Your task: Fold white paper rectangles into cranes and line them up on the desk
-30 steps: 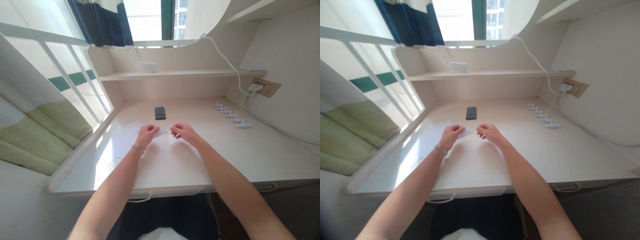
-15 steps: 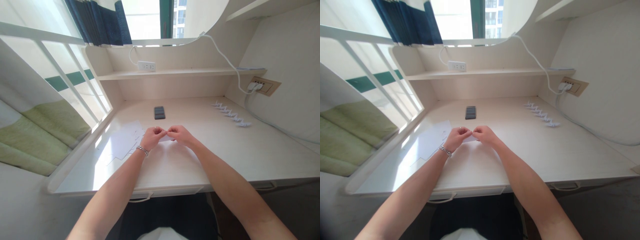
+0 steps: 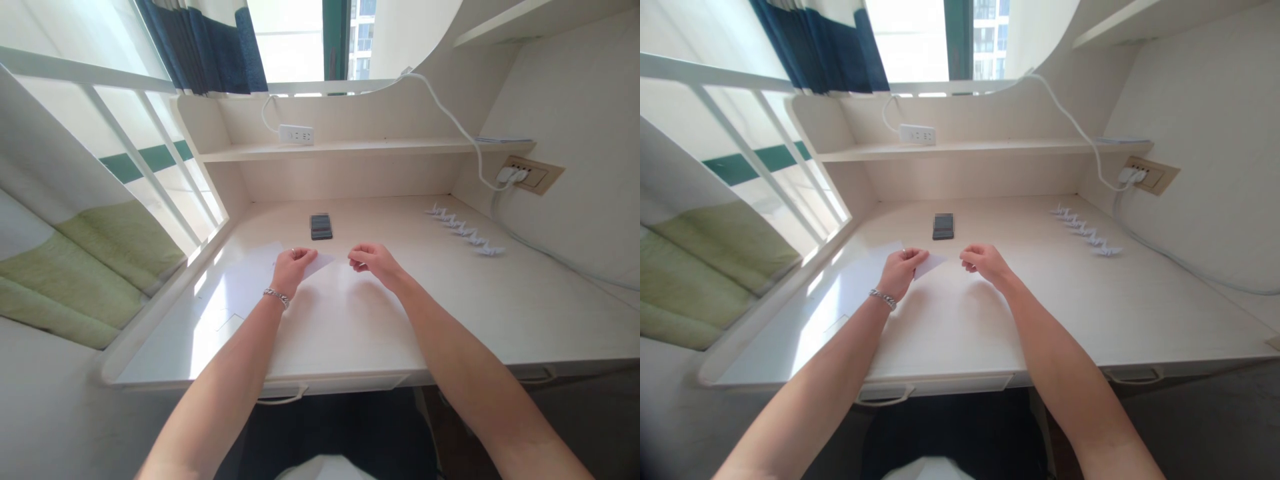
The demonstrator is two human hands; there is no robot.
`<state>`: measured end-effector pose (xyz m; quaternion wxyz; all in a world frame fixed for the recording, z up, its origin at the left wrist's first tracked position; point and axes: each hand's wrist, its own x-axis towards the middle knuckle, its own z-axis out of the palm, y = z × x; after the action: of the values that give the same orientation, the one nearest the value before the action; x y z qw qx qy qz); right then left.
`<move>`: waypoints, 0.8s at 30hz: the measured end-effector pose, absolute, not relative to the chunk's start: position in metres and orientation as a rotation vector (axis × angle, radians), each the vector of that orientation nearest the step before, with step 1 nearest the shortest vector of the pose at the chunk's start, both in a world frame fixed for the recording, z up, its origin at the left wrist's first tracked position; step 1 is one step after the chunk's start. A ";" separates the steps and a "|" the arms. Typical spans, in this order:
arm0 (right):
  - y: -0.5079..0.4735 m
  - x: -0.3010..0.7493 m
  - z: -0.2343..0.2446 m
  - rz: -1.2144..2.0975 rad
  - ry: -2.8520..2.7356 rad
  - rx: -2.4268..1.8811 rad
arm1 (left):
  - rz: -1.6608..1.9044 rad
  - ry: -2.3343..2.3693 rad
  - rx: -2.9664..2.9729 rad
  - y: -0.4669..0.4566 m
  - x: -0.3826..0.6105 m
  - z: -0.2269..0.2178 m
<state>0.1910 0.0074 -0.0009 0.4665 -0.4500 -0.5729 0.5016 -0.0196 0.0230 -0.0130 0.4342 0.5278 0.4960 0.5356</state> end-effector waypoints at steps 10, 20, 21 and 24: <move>0.003 0.172 -0.006 1.149 -1.497 -1.103 | 1.036 1.104 1.524 0.009 -0.007 -0.011; 0.009 0.190 -0.004 1.214 -1.440 -1.083 | 0.979 1.114 1.596 0.007 -0.009 -0.002; 0.009 0.191 -0.004 1.214 -1.442 -1.080 | 0.981 1.118 1.592 0.006 -0.009 -0.001; 0.009 0.194 -0.002 1.186 -1.443 -1.074 | 0.991 1.111 1.537 0.006 -0.009 -0.001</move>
<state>0.1935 0.0089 -0.0022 0.4736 -0.4391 -0.5896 0.4850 -0.0094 0.0055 -0.0010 0.4804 0.6299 0.4553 0.4064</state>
